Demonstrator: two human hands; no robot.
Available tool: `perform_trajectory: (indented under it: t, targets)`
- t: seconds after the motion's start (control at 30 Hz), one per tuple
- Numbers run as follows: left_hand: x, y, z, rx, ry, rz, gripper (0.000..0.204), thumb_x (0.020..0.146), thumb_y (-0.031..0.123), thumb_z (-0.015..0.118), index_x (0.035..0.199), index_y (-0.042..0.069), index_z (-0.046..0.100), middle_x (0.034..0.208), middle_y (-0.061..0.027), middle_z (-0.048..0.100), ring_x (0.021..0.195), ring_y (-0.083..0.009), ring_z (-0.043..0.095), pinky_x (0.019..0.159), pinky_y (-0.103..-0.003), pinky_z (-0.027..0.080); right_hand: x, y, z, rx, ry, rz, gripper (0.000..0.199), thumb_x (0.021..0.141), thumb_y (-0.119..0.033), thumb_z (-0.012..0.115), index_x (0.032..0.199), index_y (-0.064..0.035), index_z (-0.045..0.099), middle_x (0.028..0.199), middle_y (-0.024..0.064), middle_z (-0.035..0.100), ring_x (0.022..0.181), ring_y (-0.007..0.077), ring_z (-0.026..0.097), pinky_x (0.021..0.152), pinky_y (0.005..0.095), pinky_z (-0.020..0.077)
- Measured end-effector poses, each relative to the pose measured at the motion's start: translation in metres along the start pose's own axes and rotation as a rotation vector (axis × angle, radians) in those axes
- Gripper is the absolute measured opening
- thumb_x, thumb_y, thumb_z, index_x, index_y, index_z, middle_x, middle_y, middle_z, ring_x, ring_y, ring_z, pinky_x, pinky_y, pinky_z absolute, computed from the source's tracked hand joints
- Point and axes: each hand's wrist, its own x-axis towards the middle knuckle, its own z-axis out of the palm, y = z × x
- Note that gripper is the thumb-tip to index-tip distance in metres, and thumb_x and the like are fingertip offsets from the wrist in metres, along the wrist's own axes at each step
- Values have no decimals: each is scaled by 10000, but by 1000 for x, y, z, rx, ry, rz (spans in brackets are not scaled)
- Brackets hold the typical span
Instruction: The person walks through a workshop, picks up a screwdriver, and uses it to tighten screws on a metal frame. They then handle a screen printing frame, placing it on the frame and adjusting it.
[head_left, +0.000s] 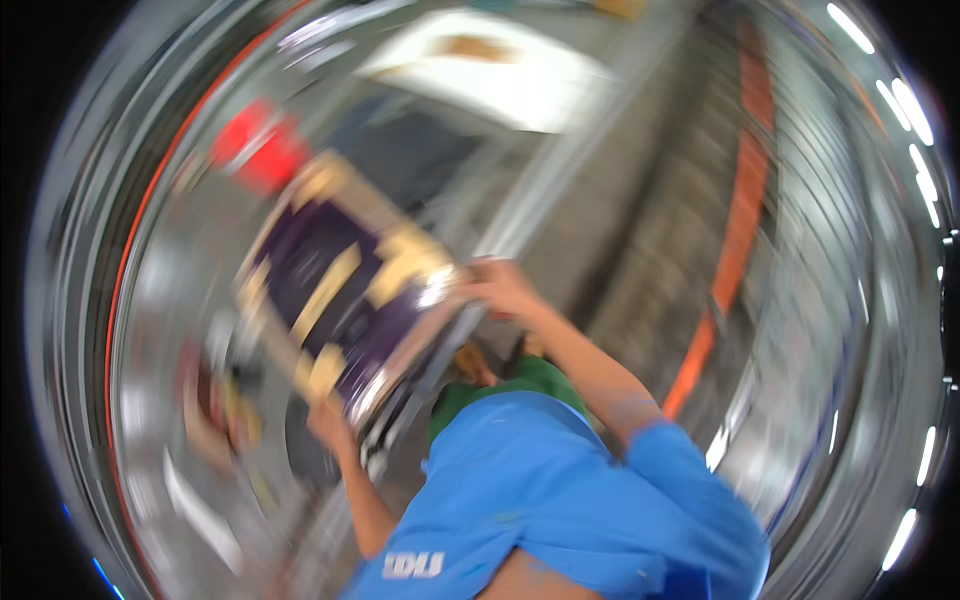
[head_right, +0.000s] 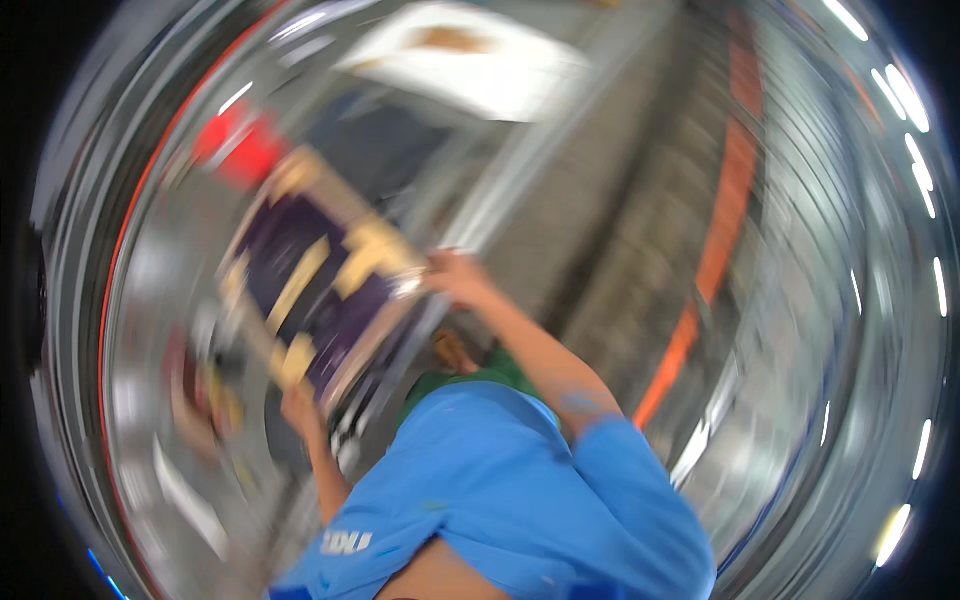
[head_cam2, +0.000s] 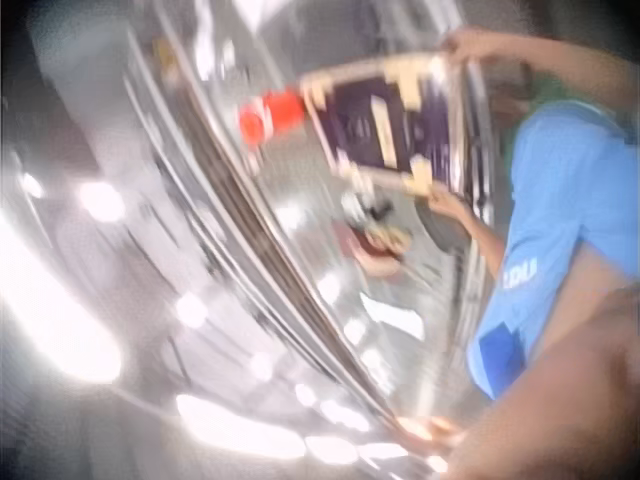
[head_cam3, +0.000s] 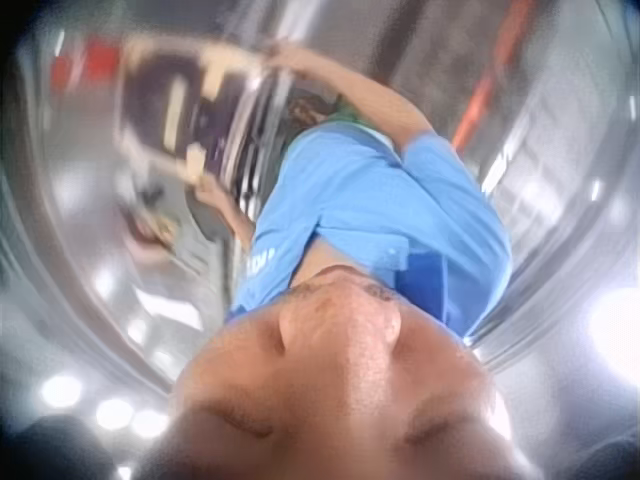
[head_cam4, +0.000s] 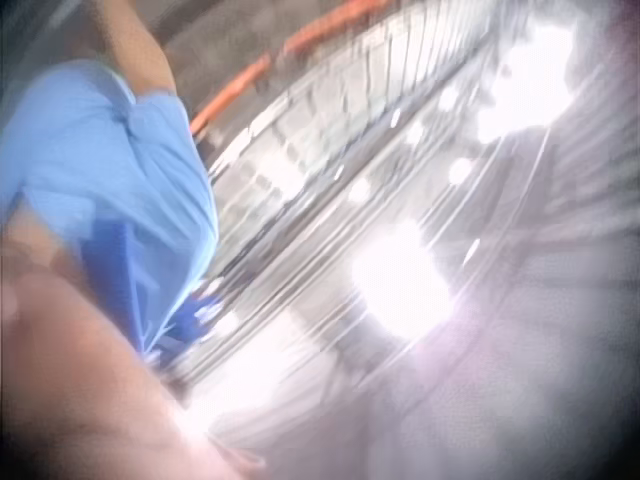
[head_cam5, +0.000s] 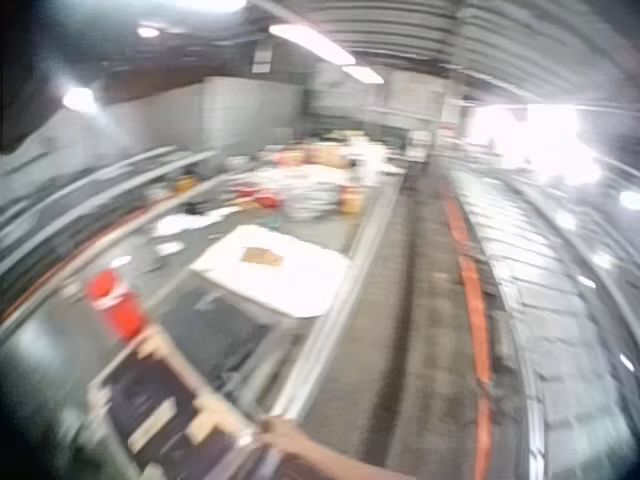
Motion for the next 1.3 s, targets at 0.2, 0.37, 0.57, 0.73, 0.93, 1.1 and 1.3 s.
perform_trajectory:
  t: [0.2,0.37,0.57,0.73,0.93,1.1,1.3]
  targets:
    - [-54,23,58,188,88,-170,496,894,501,588,833,37,426,674,-77,435,640,-218,438,618,-391,408,-101,-42,-97,59,199,167,241,807,-237,745,835,-54,591,617,10,524,498,121,466,468,275,377]
    - [-119,30,65,94,197,-206,513,881,504,600,829,48,372,640,-106,427,604,-248,437,590,-387,400,-127,-30,-152,197,269,-2,250,837,-35,704,823,-83,459,902,56,582,732,112,549,656,255,465]
    - [-153,78,84,98,313,-246,505,871,482,622,804,57,359,623,-94,412,590,-238,430,571,-384,393,-94,-11,-205,296,68,14,259,821,-7,706,821,-70,455,957,96,608,765,129,575,655,271,495]
    - [-180,96,101,56,513,-262,516,864,475,656,760,72,352,636,-5,319,602,-119,338,520,-305,335,-42,-4,-227,302,-59,10,261,820,-3,705,827,-77,454,975,89,600,772,129,577,648,270,494]
    - [-225,94,162,12,764,-218,502,885,454,636,753,66,347,630,-22,316,587,-149,321,519,-332,332,8,-20,-240,389,-254,-101,243,837,-32,702,830,-92,466,924,51,579,796,119,548,741,262,462]
    - [-241,73,230,67,1004,-183,487,903,432,620,744,60,349,625,-35,317,593,-150,321,533,-339,340,102,14,-245,378,-471,-140,227,841,-10,683,827,-77,467,964,70,596,835,118,555,775,261,452]
    - [-271,66,312,14,1187,-288,483,911,429,611,728,69,346,638,-22,311,619,-135,313,551,-324,338,172,30,-242,357,-702,-121,223,851,-13,681,813,-75,470,984,95,604,881,118,554,815,256,447]
